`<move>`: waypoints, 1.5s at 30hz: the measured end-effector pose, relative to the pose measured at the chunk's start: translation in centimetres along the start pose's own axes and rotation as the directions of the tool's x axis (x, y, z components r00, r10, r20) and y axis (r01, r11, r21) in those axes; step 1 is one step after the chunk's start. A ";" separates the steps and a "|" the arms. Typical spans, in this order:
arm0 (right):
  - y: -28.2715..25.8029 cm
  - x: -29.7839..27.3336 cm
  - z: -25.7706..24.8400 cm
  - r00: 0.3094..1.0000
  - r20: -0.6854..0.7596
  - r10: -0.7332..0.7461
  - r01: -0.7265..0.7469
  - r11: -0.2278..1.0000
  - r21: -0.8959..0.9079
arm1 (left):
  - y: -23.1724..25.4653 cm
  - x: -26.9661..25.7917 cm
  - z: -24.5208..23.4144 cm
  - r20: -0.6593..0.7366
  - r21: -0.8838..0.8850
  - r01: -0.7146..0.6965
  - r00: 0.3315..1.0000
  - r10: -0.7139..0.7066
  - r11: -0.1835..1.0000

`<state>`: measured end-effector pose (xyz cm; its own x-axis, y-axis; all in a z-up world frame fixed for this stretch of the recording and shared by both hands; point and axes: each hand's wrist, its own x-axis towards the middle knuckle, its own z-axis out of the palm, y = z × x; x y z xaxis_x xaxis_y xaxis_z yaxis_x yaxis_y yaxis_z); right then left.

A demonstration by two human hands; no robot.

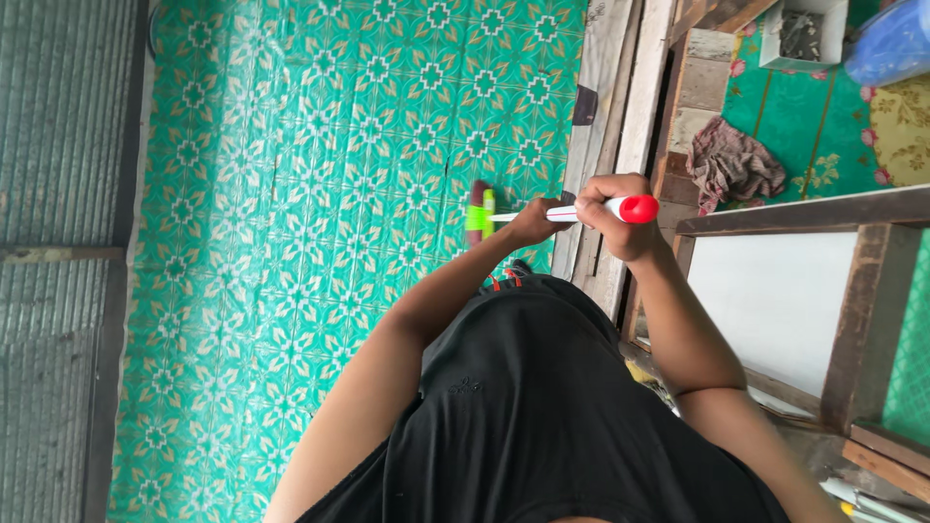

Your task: The person uses a squeegee to push liquid across a green patterned floor, moving from one end of the area to the other.

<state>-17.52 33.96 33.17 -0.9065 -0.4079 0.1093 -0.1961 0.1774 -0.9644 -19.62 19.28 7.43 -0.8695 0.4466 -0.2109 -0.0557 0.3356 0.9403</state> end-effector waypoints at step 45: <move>15.1 9.6 9.2 0.929 0.290 -0.229 0.123 0.932 0.340 | -13.3 -1.9 -17.4 -0.466 0.586 0.387 0.880 -0.095 0.712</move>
<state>-25.78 24.49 17.42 -0.6889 -0.6796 0.2520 -0.1675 -0.1889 -0.9676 -25.82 -0.47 0.01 -0.9882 -0.0251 -0.1509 -0.0888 0.8975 0.4319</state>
